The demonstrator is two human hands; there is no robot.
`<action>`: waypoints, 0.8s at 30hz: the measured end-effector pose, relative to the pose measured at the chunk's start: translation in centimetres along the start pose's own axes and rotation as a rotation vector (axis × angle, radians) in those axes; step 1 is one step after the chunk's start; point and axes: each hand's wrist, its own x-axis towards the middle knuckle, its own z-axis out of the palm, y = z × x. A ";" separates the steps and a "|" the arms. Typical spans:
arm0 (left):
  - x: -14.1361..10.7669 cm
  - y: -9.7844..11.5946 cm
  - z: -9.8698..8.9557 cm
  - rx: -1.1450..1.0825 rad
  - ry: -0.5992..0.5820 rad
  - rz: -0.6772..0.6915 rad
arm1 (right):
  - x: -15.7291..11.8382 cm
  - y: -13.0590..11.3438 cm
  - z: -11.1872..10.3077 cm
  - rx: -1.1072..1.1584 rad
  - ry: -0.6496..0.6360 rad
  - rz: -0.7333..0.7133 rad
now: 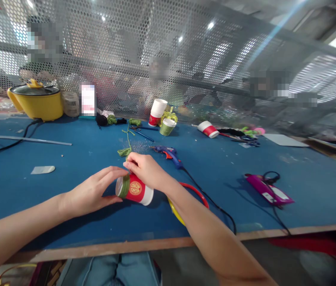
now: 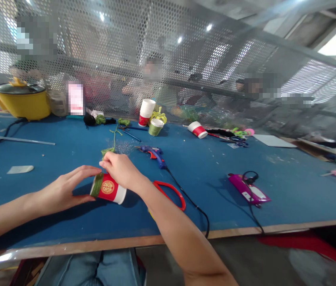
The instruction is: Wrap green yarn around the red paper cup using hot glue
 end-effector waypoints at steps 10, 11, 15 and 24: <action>-0.1 -0.2 0.2 -0.015 0.017 -0.035 | -0.3 -0.3 -0.1 -0.038 0.005 0.009; 0.0 -0.1 0.2 -0.017 0.017 -0.029 | -0.3 -0.3 -0.1 -0.039 0.002 0.008; 0.0 0.0 0.2 -0.013 0.026 0.002 | -0.4 -0.3 -0.1 -0.045 -0.013 0.008; -0.2 0.1 0.0 0.044 -0.036 0.079 | -0.2 -0.3 -0.2 0.002 -0.023 -0.006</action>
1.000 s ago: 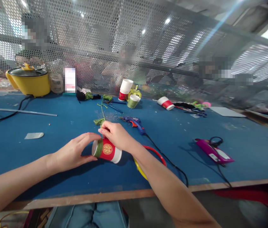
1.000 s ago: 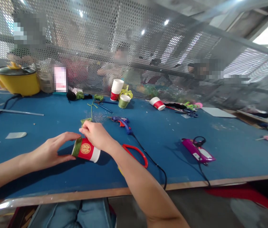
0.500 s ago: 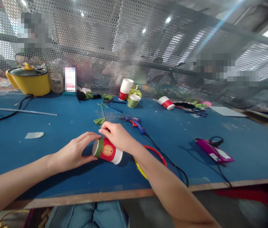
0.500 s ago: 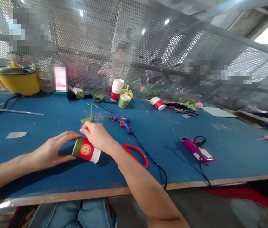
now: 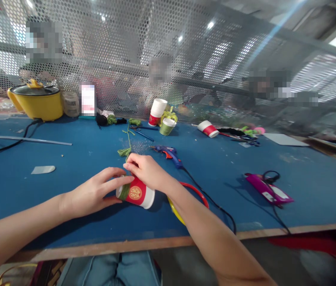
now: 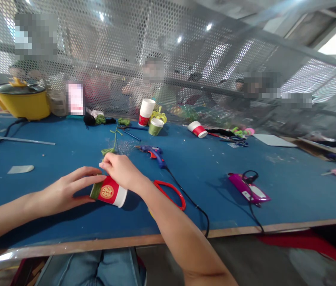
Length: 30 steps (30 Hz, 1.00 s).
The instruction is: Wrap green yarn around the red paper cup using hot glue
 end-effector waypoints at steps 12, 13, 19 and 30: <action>-0.1 0.0 0.0 0.018 -0.051 -0.038 | 1.1 0.9 0.4 0.088 -0.035 0.012; -0.1 0.0 0.0 0.014 -0.050 -0.045 | 1.2 1.1 0.3 0.082 -0.016 0.038; 0.0 -0.2 0.0 0.018 -0.001 -0.055 | 0.3 3.0 -4.6 0.079 0.266 0.137; -0.1 -0.8 -0.2 0.112 0.051 -0.021 | -1.1 10.7 -7.2 -0.414 0.194 0.635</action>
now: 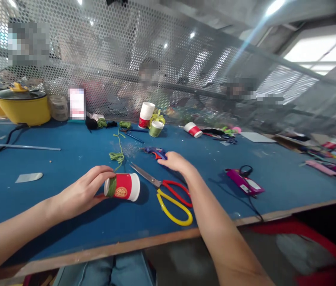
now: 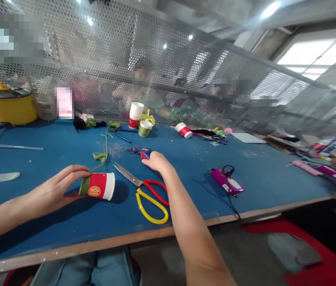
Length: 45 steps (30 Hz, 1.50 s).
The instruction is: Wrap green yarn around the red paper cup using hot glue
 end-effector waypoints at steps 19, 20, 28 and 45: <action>0.0 -1.7 -0.2 0.109 0.016 0.037 | -4.6 -3.2 -0.5 0.907 -0.208 -0.289; 0.0 -1.8 -0.2 0.116 0.015 0.039 | -5.0 -3.4 -0.7 0.941 -0.242 -0.316; 0.2 -1.5 -0.3 0.157 0.009 0.042 | -7.2 -3.9 -1.7 0.855 -0.321 -0.396; 0.1 -1.9 -0.2 0.096 0.043 -0.003 | -8.3 -5.0 -1.3 0.741 -0.328 -0.364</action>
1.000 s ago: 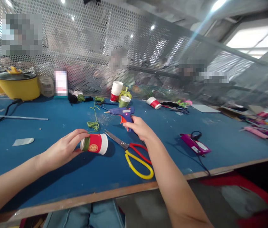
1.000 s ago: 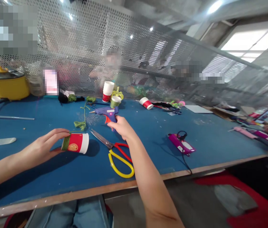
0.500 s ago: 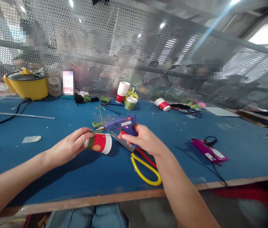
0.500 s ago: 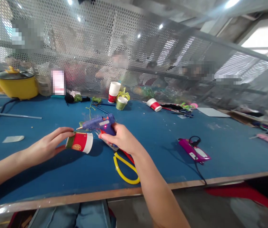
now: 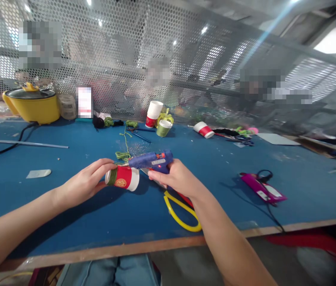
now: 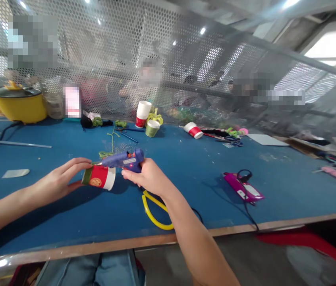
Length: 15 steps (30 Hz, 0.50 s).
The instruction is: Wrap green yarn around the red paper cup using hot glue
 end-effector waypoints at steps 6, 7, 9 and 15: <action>0.1 0.2 -0.1 0.024 0.007 0.018 | 0.1 0.3 0.3 -0.141 0.039 -0.092; 0.1 0.3 -0.2 0.024 0.008 0.020 | 0.1 0.4 0.4 -0.156 0.045 -0.104; 0.2 0.4 -0.2 0.021 0.011 0.022 | 0.1 0.4 0.4 -0.172 0.054 -0.116; 0.2 0.4 -0.3 0.006 -0.005 0.015 | -0.2 0.3 0.6 -0.190 0.042 -0.094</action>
